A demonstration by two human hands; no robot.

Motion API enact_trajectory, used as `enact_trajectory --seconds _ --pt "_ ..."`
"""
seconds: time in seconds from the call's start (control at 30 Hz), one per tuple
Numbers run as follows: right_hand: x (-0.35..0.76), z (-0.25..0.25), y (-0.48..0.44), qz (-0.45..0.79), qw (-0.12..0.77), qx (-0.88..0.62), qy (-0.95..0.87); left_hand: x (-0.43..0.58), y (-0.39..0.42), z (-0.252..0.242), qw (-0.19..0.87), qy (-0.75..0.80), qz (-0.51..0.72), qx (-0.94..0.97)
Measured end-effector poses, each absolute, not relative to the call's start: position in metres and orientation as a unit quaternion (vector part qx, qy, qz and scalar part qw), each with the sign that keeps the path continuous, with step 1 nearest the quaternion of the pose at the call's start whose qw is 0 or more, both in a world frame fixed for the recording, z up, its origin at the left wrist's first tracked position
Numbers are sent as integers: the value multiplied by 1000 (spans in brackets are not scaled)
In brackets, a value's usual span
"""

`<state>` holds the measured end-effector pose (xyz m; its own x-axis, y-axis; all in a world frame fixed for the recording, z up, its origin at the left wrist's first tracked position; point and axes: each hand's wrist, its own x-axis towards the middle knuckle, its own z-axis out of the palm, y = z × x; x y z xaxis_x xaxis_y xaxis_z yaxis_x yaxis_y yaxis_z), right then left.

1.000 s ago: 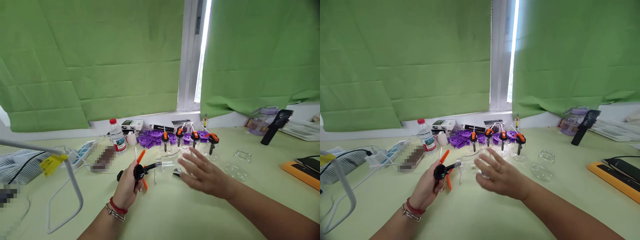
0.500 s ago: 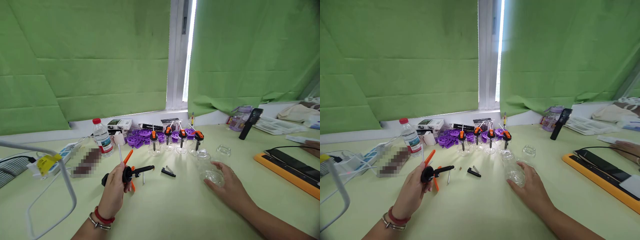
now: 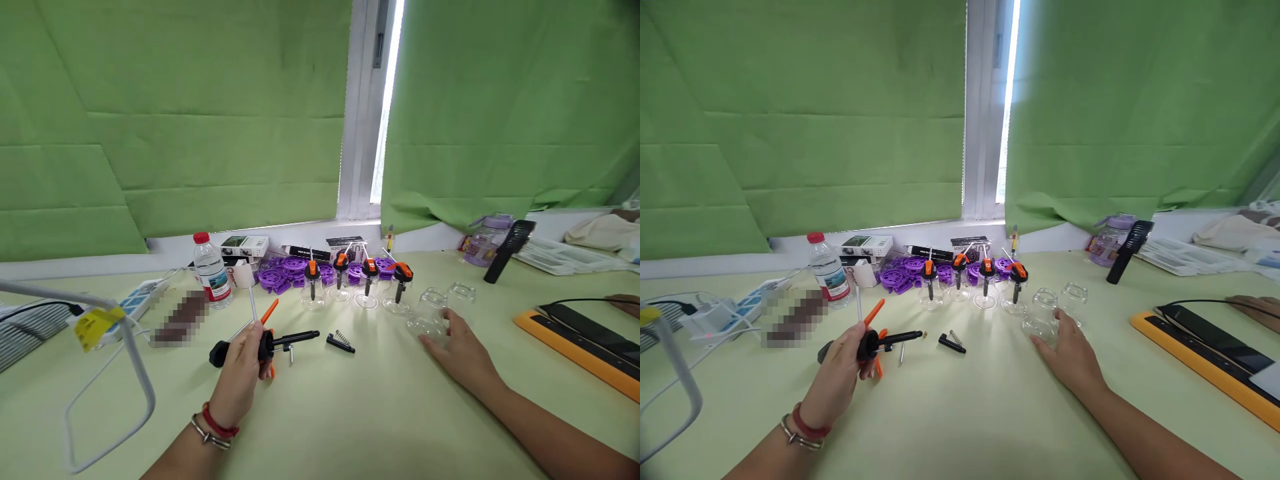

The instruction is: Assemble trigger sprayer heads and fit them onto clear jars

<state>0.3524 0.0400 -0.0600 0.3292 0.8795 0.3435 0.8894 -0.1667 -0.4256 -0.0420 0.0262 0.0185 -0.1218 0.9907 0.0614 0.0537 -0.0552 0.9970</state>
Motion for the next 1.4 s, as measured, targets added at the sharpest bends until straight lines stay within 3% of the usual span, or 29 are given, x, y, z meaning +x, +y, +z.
enact_trajectory --seconds 0.23,0.33,0.57,0.77,1.1,1.4 --pt "316 -42 22 -174 390 -636 -643 -40 25 11 444 523 503 525" --pt "270 -20 9 -72 382 -519 -761 -40 23 6 442 511 492 549" --pt "165 11 11 352 237 -390 -817 -39 19 5 411 512 477 585" --pt "143 -3 19 589 288 -372 -656 -49 23 2 246 479 545 643" --pt "141 0 7 737 351 -250 -520 -42 12 2 114 375 483 783" --pt "130 -14 2 744 361 -322 -460 -30 6 -3 6 474 387 791"
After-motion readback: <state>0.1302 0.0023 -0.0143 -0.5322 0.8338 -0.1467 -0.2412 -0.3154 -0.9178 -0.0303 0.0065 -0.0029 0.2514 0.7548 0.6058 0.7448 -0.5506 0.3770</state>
